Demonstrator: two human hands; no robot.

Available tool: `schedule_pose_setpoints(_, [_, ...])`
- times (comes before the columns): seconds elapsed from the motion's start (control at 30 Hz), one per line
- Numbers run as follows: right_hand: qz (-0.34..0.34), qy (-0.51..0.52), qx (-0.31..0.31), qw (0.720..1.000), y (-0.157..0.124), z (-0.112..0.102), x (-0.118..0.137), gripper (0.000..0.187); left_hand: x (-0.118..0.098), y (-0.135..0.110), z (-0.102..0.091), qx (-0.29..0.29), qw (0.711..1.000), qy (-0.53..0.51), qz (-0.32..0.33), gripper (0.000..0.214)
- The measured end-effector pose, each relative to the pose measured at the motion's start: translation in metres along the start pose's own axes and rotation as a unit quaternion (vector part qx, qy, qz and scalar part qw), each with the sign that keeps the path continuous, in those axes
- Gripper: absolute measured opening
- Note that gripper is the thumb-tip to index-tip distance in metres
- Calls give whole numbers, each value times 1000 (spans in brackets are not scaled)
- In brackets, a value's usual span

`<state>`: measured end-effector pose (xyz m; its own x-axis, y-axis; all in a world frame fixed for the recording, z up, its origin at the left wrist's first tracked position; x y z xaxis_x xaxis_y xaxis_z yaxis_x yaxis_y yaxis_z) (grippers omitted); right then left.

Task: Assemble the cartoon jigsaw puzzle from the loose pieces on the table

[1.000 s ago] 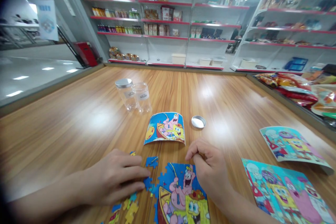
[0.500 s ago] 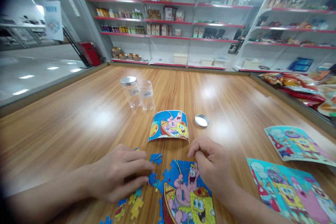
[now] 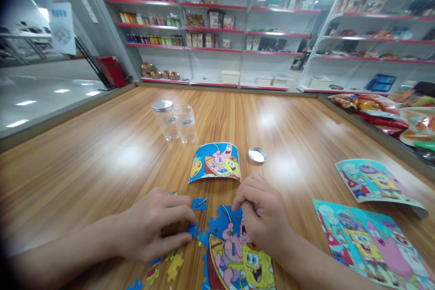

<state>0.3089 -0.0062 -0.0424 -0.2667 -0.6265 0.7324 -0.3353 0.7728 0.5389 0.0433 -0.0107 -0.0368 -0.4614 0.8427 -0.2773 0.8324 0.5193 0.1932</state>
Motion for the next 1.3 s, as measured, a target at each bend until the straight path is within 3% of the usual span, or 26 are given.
schedule_pose_setpoints(0.5, [-45,-26,18,999,2,2,6,29,6,-1,1,-58,998,36,-11,14])
schedule_pose_setpoints(0.93, [-54,-46,55,996,1,6,5,27,7,-2,5,-50,997,53,5,20])
schedule_pose_setpoints(1.3, [-60,-79,107,989,-2,11,10,29,-5,2,5,-69,993,72,-61,16])
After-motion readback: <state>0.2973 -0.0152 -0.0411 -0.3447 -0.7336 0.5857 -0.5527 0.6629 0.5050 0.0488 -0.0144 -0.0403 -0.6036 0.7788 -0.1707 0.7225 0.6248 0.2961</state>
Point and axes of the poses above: each hand's wrist, its own y-axis towards the middle knuckle, its own z-axis out of the palm, x = y × z, the point moved 1 cm from there along y, towards the middle knuckle, and after that the axes turned 6 degrees about y, right-handed, at the moved point
